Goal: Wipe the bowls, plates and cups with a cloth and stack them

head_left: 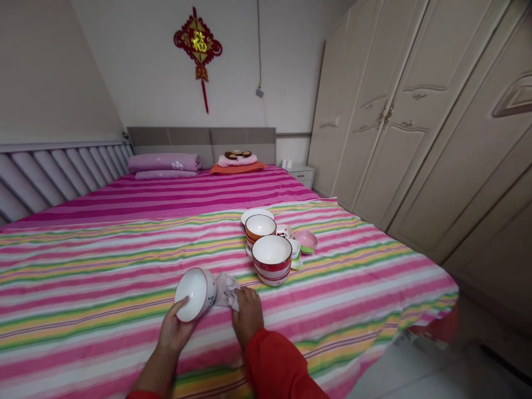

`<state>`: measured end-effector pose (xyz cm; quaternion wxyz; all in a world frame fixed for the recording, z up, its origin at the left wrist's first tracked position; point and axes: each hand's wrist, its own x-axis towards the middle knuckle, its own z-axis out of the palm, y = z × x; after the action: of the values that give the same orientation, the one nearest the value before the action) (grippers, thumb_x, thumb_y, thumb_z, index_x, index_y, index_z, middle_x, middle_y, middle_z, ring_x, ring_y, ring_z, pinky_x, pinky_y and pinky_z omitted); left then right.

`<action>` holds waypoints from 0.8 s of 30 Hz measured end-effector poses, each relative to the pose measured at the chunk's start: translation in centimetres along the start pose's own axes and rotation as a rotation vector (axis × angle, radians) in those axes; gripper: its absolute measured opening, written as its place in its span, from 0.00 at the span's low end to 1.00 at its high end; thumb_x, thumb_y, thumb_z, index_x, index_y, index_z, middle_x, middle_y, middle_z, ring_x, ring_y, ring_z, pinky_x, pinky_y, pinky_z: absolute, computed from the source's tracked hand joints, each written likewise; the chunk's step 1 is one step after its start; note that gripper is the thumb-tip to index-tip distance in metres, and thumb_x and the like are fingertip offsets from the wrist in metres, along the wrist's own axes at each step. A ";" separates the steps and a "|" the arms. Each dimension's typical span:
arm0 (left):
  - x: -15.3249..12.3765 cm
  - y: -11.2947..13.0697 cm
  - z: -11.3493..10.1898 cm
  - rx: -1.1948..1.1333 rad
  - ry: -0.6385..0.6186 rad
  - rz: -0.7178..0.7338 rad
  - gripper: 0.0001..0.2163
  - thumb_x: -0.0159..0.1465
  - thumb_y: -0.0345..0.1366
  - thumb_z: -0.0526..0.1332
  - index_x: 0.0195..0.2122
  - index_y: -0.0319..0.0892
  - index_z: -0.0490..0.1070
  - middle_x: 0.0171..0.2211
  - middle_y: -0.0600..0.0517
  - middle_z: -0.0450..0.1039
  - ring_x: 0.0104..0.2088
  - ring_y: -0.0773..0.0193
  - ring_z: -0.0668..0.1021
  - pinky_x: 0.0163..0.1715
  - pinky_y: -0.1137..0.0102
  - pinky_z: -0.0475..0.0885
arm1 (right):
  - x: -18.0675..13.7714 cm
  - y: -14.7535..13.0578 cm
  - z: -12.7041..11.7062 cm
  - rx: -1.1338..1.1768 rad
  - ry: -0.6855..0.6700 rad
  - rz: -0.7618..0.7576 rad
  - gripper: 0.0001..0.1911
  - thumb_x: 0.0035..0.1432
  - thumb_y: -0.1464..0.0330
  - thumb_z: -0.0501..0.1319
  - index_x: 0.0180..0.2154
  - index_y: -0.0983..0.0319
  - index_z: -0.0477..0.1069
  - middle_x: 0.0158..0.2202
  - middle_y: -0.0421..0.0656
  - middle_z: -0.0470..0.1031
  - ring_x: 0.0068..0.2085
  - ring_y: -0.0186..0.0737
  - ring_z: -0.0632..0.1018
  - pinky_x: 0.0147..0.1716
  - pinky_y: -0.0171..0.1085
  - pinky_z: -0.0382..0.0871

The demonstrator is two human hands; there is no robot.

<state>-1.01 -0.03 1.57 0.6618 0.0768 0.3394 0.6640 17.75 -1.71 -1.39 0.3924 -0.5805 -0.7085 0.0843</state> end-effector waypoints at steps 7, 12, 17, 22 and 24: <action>-1.0 -0.2 2.0 0.077 0.015 0.050 0.29 0.59 0.22 0.55 0.62 0.39 0.59 0.44 0.38 0.77 0.35 0.52 0.82 0.41 0.52 0.77 | -0.2 0.5 0.3 0.024 0.042 -0.060 0.26 0.43 0.79 0.56 0.47 0.63 0.69 0.46 0.50 0.71 0.47 0.49 0.69 0.50 0.46 0.64; -1.4 -0.7 3.1 0.070 0.063 0.087 0.26 0.59 0.22 0.55 0.59 0.36 0.62 0.44 0.38 0.77 0.36 0.54 0.81 0.41 0.55 0.78 | -0.2 0.6 0.4 0.010 0.091 -0.106 0.25 0.42 0.80 0.56 0.46 0.64 0.70 0.44 0.50 0.71 0.45 0.48 0.69 0.47 0.46 0.65; -1.7 -1.6 3.6 0.057 0.105 0.125 0.24 0.59 0.23 0.55 0.57 0.38 0.66 0.42 0.42 0.78 0.39 0.55 0.81 0.43 0.59 0.77 | -0.2 0.9 1.0 0.024 0.146 -0.118 0.25 0.41 0.80 0.55 0.45 0.63 0.70 0.43 0.49 0.71 0.44 0.48 0.68 0.46 0.46 0.64; -1.7 -2.5 4.1 0.071 0.162 0.179 0.20 0.60 0.24 0.55 0.54 0.38 0.69 0.40 0.44 0.79 0.39 0.59 0.80 0.41 0.65 0.78 | -0.2 1.1 1.5 0.045 0.183 -0.127 0.25 0.42 0.81 0.55 0.44 0.63 0.70 0.42 0.49 0.71 0.44 0.47 0.68 0.45 0.46 0.64; -1.7 -2.4 4.4 0.079 0.184 0.187 0.19 0.61 0.25 0.55 0.53 0.38 0.69 0.39 0.44 0.79 0.39 0.59 0.80 0.40 0.66 0.78 | -0.2 1.0 1.3 0.049 0.184 -0.125 0.24 0.41 0.81 0.55 0.43 0.63 0.71 0.42 0.49 0.71 0.43 0.47 0.68 0.44 0.45 0.64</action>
<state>3.63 -0.35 4.16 0.5596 0.0730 0.4160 0.7131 17.63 -1.10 -2.93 0.4743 -0.5306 -0.7022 0.0233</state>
